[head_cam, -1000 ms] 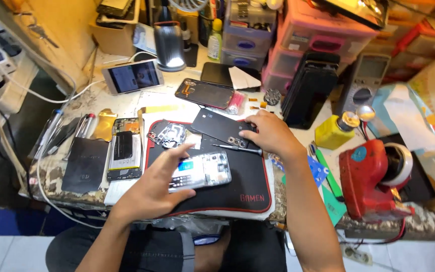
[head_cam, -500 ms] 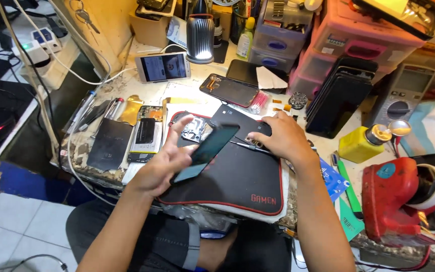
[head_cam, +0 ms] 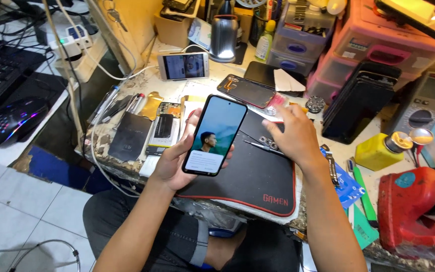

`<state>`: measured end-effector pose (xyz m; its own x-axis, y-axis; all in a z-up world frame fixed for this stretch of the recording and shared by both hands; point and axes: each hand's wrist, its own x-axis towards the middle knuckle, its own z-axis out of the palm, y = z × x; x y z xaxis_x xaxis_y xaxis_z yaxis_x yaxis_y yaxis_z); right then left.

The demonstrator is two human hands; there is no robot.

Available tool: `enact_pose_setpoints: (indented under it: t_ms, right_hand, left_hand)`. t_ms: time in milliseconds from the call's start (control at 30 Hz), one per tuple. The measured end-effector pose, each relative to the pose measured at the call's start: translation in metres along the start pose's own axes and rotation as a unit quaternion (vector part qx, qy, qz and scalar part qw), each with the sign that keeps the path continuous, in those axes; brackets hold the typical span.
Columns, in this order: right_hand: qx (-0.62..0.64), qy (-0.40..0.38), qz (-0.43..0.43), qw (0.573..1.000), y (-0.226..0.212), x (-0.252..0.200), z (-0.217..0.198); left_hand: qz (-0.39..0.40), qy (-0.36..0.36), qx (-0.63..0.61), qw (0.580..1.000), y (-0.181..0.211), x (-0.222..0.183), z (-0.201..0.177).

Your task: Testing the functionality of a mobile phone screen and handling internal components during the final stages of repair.

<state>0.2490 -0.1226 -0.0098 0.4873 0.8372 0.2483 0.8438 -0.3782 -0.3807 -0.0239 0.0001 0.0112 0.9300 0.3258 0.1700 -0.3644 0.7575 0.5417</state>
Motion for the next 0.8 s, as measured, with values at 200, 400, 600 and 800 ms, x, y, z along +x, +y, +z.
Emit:
enact_pose_setpoints:
  t_ms: [200, 400, 600, 800]
  right_hand:
    - [0.155, 0.271, -0.329, 0.891, -0.053, -0.015, 0.005]
    - [0.162, 0.296, -0.411, 0.847, -0.08, -0.028, 0.021]
    - [0.15, 0.302, -0.434, 0.836, -0.09, -0.031, 0.023]
    - [0.138, 0.281, -0.444, 0.84, -0.095, -0.033, 0.029]
  left_hand:
    - [0.041, 0.065, -0.051, 0.996, -0.022, 0.008, -0.031]
    - [0.05, 0.078, -0.114, 0.989, -0.03, 0.018, -0.06]
    - [0.049, 0.091, -0.136, 0.985, -0.02, 0.018, -0.053]
    - [0.054, 0.1, -0.144, 0.983, -0.019, 0.017, -0.047]
